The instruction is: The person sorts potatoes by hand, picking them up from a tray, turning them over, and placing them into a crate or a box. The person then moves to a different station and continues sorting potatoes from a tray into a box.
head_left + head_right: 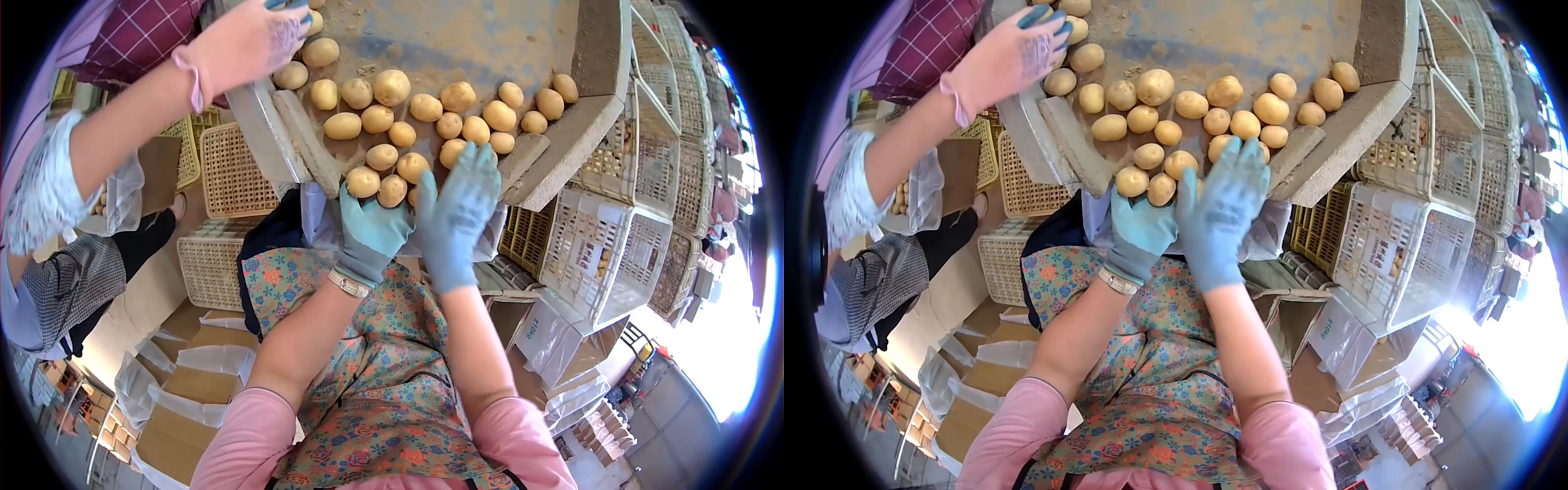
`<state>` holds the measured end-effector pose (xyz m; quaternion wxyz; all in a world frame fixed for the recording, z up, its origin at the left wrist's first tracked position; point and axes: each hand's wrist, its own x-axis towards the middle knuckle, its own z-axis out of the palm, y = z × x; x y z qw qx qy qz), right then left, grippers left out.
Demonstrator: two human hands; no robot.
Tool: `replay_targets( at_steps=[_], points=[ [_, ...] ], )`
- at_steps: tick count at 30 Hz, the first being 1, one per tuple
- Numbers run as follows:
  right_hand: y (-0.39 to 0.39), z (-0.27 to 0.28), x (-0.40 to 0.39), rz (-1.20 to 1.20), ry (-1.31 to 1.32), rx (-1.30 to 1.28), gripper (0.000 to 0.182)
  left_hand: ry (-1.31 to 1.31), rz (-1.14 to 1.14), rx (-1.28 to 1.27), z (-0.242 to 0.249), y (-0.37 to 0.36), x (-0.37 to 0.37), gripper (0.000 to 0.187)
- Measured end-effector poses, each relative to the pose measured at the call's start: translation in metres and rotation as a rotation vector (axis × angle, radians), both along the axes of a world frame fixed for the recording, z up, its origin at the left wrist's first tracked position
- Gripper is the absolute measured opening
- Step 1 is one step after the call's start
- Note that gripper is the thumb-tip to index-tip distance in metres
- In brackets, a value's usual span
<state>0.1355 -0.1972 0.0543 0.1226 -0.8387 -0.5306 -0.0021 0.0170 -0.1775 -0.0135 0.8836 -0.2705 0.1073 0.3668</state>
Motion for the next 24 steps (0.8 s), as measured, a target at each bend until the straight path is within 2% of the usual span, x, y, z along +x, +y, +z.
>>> replay_targets(
  at_steps=[1, 3, 5, 6, 7, 8, 10, 11, 12, 13, 14, 16, 17, 19, 20, 22, 24],
  points=[
    [0.018, -0.008, -0.005, -0.068, 0.018, -0.055, 0.084, 0.000, 0.000, 0.001, -0.007, -0.001, 0.000, 0.065],
    [0.051, -0.037, -0.029, -0.206, -0.011, 0.084, 0.084, 0.123, 0.121, 0.023, -0.022, 0.002, 0.003, 0.062],
    [0.080, -0.023, -0.037, 0.011, 0.146, -0.051, 0.080, 0.126, 0.099, 0.187, -0.030, 0.051, -0.005, 0.058],
    [0.085, -0.049, -0.041, 0.215, -0.035, -0.051, 0.076, 0.100, 0.054, 0.278, -0.030, 0.078, -0.010, 0.056],
    [0.083, -0.043, -0.049, 0.211, 0.159, 0.099, 0.068, 0.062, -0.025, 0.362, -0.033, 0.102, -0.014, 0.054],
    [0.073, -0.034, -0.044, 0.303, 0.174, 0.082, 0.065, 0.011, -0.111, 0.432, -0.039, 0.116, -0.020, 0.052],
    [0.046, -0.012, -0.020, 0.501, 0.222, 0.026, 0.061, -0.125, -0.284, 0.571, -0.057, 0.097, -0.017, 0.049],
    [0.032, -0.003, -0.005, 0.607, 0.259, -0.015, 0.060, -0.153, -0.286, 0.510, -0.061, 0.072, -0.016, 0.047],
    [0.018, 0.006, 0.009, 0.728, 0.159, -0.086, 0.058, -0.073, -0.135, 0.210, -0.043, 0.033, -0.014, 0.057],
    [0.003, 0.017, 0.021, 0.767, 0.058, -0.119, 0.047, 0.008, 0.017, -0.092, -0.019, -0.007, -0.007, 0.069],
    [-0.009, 0.024, 0.038, 0.785, -0.115, -0.125, 0.039, 0.013, 0.022, -0.096, 0.002, -0.001, -0.001, 0.069],
    [-0.025, 0.043, 0.067, 0.591, -0.120, -0.191, 0.033, 0.129, -0.059, -0.018, 0.045, 0.018, 0.008, 0.051],
    [-0.034, 0.047, 0.082, 0.513, -0.188, -0.078, 0.033, 0.119, -0.063, 0.081, 0.039, 0.038, 0.006, 0.050],
    [-0.037, 0.050, 0.101, 0.345, -0.208, -0.006, 0.038, 0.061, 0.019, 0.271, 0.011, 0.089, 0.002, 0.047],
    [-0.037, 0.044, 0.101, 0.341, -0.207, -0.007, 0.038, 0.050, 0.056, 0.320, 0.007, 0.099, 0.000, 0.046],
    [-0.037, 0.022, 0.098, 0.282, -0.284, 0.141, 0.045, 0.055, 0.126, 0.321, 0.009, 0.078, 0.005, 0.045],
    [-0.036, 0.009, 0.097, 0.237, -0.268, 0.196, 0.047, 0.046, 0.098, 0.253, 0.016, 0.030, 0.005, 0.043]
  ],
)
